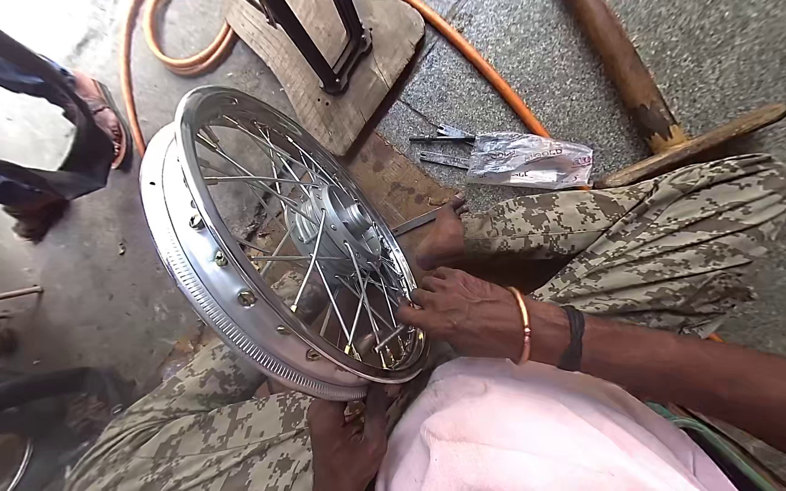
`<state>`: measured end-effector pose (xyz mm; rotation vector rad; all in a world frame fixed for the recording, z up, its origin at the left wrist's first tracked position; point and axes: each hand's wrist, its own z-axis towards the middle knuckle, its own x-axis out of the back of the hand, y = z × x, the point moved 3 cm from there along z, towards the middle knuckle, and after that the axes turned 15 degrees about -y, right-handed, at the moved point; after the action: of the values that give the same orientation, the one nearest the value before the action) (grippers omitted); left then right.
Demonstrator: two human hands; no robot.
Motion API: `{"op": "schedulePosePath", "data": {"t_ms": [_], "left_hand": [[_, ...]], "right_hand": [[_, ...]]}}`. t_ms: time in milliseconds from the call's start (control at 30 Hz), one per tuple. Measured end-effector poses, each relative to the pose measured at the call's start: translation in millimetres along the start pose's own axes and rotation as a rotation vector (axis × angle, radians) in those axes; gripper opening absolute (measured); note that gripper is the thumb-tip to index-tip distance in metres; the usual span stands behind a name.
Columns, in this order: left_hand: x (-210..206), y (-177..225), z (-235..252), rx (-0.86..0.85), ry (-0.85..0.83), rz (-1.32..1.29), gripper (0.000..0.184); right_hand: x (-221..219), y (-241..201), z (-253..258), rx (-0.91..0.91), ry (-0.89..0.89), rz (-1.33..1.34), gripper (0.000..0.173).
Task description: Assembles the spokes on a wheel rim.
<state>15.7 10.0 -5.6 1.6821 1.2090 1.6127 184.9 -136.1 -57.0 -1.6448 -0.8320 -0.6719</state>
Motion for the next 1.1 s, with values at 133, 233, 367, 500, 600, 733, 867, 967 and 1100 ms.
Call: {"op": "schedulePosePath", "data": {"t_ms": [133,233,367,500,600,733,867,967,1100], "left_hand": [[1,-1,-1,0.030,-0.013,0.023,0.024],[-1,0,-5,0.059,-0.043,0.037,0.029],[1,-1,-5,0.029,-0.016,0.048,0.020],[-1,1,0,-0.001,0.029,0.034,0.016],[0,0,-1,0.002,0.026,0.023,0.017],[1,-1,-1,0.008,0.009,0.032,0.015],[2,1,1,-0.004,0.011,0.002,0.021],[1,1,0,0.016,-0.004,0.034,0.024],[-3,2,-3,0.042,-0.040,0.025,0.030]], "right_hand": [[57,-16,-14,0.163,0.088,-0.040,0.007],[87,-38,-20,0.164,0.088,-0.075,0.019],[48,-36,-27,0.023,0.030,-0.059,0.012],[-13,-26,-10,-0.076,-0.065,0.131,0.019],[-21,-22,5,-0.110,-0.044,0.201,0.032],[-13,-11,13,-0.090,0.023,0.086,0.027],[24,-13,3,0.044,-0.118,0.041,0.026],[68,-27,-7,0.150,-0.021,-0.034,0.005],[93,-43,-16,0.187,0.082,-0.086,0.021]]}}
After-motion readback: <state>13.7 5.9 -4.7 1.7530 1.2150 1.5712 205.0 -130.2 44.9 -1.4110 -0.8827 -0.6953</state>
